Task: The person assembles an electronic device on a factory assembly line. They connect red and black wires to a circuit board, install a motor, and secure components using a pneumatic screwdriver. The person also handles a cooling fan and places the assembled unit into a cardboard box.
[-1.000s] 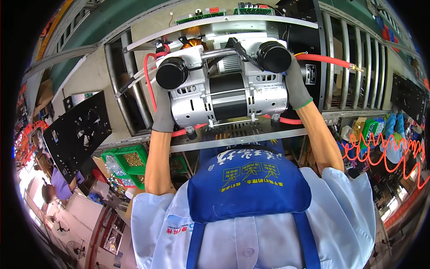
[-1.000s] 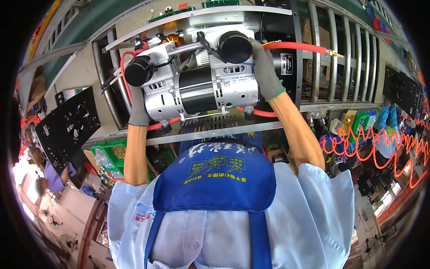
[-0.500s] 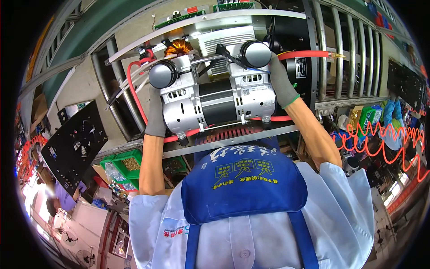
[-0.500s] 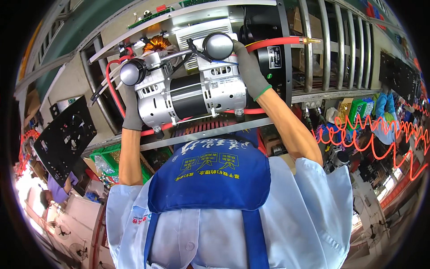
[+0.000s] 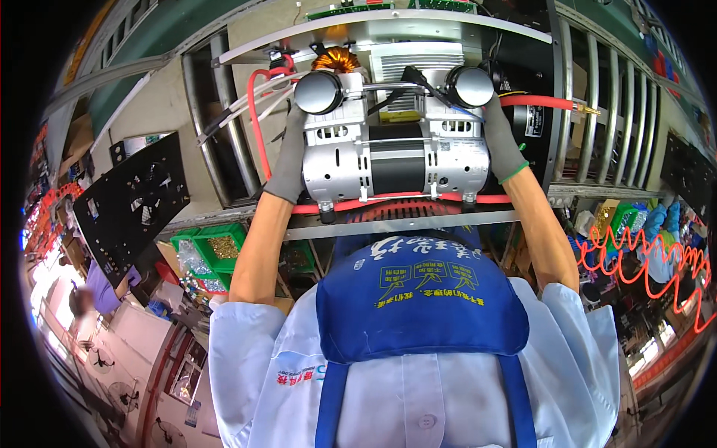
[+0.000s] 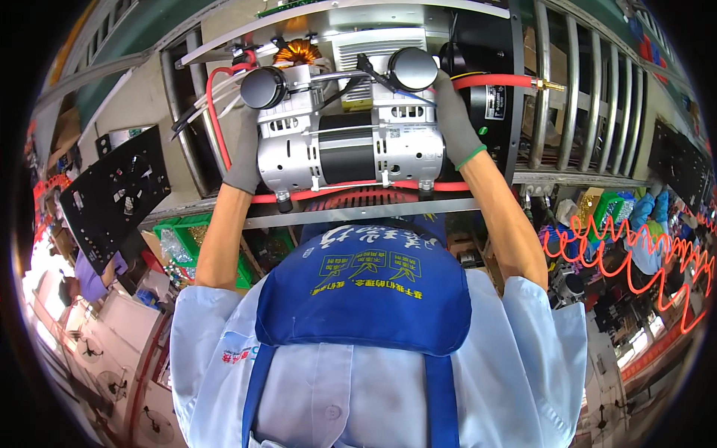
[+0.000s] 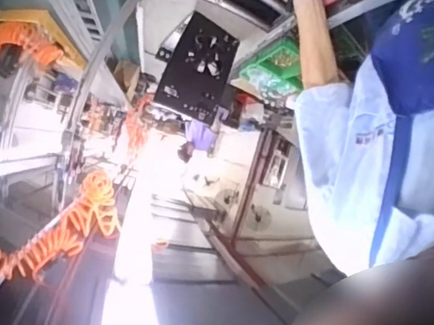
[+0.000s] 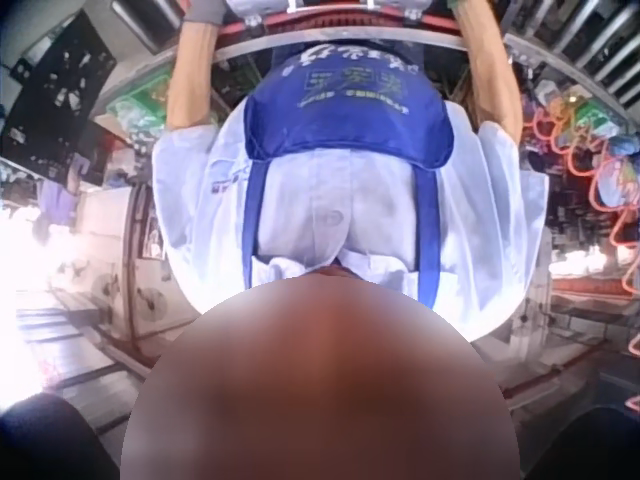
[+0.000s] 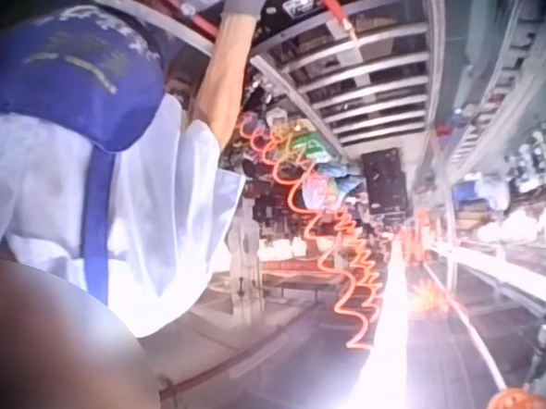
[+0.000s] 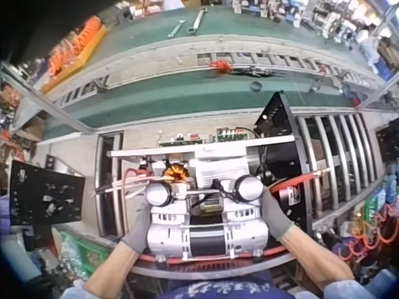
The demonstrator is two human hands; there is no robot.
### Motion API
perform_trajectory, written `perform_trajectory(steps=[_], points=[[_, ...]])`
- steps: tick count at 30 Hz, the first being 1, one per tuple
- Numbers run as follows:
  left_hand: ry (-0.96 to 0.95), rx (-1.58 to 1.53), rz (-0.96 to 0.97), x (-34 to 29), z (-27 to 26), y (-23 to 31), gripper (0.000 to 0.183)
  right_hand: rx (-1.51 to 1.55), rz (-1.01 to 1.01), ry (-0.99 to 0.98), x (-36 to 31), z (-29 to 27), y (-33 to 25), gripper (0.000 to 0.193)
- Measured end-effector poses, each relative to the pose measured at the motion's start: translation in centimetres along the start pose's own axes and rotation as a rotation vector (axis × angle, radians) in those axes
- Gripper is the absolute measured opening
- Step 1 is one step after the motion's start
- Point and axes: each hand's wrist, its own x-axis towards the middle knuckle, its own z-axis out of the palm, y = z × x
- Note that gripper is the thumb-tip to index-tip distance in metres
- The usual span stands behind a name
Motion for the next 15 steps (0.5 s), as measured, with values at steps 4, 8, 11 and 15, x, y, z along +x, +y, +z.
perform_trajectory(steps=[4, 8, 11, 15], points=[[0.006, -0.002, -0.015, 0.2, 0.4, 0.2, 0.057, 0.031, 0.025, -0.067, -2.8, 1.5, -2.0, 0.051], [-0.014, 0.033, 0.015, -0.3, 1.0, 0.4, 0.059, -0.259, -0.158, -0.018, -5.2, 0.8, -1.8, 0.057], [-0.090, 0.039, 0.024, -1.3, 1.3, 0.3, 0.065, -0.949, -0.533, 0.220, -8.5, -0.6, 1.4, 0.080], [-0.165, 0.123, 0.067, -0.9, 0.4, 0.2, 0.067, -1.480, -1.064, 0.137, -17.8, 5.4, 1.4, 0.069]])
